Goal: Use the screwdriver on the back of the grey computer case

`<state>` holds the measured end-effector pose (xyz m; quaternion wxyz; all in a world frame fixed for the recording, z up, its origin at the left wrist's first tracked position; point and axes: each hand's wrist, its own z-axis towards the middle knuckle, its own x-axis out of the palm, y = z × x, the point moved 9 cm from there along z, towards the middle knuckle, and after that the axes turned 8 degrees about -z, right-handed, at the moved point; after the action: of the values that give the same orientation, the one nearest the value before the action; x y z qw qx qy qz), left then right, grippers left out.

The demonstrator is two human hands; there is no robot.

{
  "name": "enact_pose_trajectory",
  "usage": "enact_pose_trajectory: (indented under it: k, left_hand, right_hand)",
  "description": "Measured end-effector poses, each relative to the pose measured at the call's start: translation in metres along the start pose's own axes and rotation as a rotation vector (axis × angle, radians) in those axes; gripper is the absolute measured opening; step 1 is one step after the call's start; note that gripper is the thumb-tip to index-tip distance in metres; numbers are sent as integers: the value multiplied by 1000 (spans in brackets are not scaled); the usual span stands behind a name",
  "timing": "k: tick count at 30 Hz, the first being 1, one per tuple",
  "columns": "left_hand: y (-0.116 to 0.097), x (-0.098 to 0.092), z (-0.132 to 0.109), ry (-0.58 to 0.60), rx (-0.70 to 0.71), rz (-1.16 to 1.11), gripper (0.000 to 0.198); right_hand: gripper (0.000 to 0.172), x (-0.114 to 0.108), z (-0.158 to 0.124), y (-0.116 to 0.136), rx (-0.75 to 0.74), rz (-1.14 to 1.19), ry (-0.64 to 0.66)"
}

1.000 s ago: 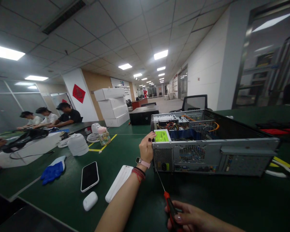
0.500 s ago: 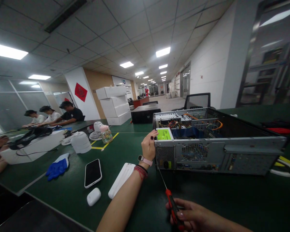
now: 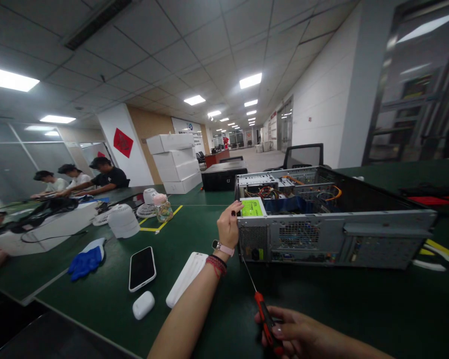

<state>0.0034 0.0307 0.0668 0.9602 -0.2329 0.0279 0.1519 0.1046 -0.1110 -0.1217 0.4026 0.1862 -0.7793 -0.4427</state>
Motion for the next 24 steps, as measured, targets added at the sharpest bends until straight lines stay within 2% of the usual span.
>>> enact_pose_trajectory:
  k: [16,24]
  left_hand:
    - [0,-2,0,-17,-8,-13,48]
    - [3,-1,0,-14,-19,-3,48]
  right_hand:
    - [46,0,-1,0,16,27,-47]
    - [55,-3,-2,1,10,-3,-153]
